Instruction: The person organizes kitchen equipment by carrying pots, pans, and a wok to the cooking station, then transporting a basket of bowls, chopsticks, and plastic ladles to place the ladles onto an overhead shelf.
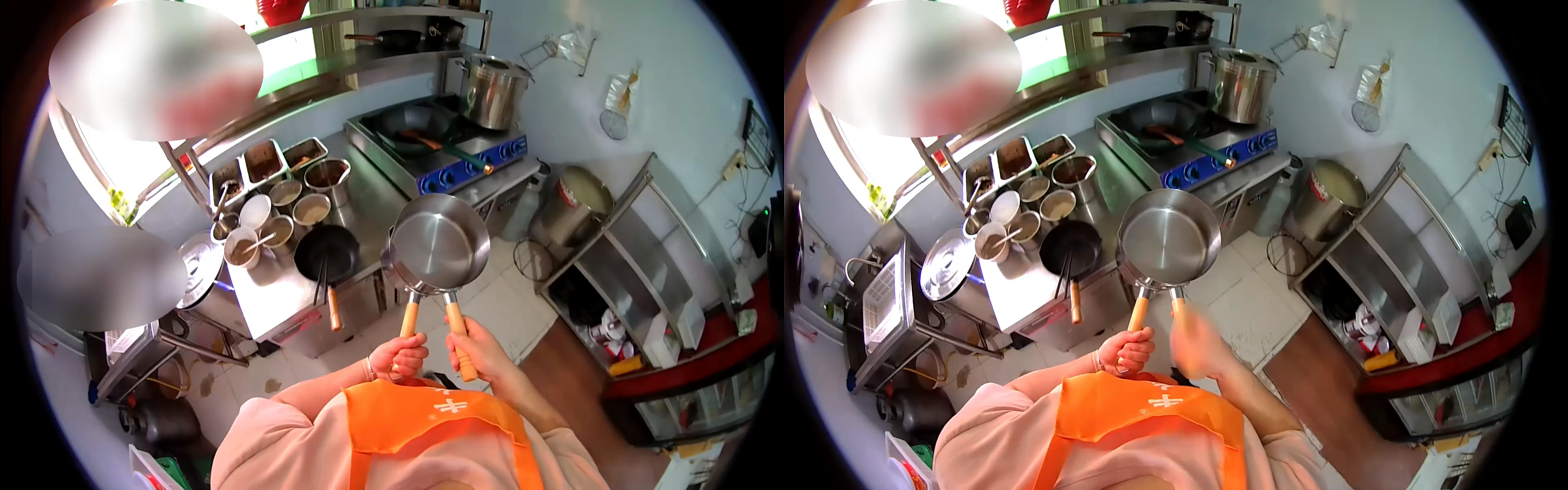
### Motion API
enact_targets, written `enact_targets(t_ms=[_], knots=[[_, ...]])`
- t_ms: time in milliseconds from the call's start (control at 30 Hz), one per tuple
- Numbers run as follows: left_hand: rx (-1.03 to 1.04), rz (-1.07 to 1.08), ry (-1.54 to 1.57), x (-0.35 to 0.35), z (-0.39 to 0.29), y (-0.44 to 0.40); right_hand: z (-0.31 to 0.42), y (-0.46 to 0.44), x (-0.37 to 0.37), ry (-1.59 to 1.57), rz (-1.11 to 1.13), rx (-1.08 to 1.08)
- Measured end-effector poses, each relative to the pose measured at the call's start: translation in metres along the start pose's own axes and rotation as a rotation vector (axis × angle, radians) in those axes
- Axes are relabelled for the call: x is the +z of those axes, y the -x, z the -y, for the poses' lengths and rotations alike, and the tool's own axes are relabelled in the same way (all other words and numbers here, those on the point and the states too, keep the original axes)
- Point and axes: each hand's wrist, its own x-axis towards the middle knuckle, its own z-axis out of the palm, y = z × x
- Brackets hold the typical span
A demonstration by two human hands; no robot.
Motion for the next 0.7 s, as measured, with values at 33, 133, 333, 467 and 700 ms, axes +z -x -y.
enact_targets(t_ms=[33,133,333,467,700], knots=[[0.012,0.030,0.019,0.009,-0.005,-0.015,0.018,-0.006,-0.011,0.003,0.017,-0.008],[0.053,0.088,0.035,0.026,-0.022,-0.049,0.070,-0.021,-0.026,0.061,0.097,0.029],[0.193,0.232,0.085,0.068,-0.061,-0.080,0.133,-0.085,-0.034,0.007,0.312,-0.023],[0.275,0.284,0.121,0.100,-0.099,-0.093,0.167,-0.141,-0.034,-0.011,0.425,-0.086],[0.370,0.370,0.078,0.141,-0.199,-0.096,0.249,-0.238,-0.002,0.120,0.416,-0.085]])
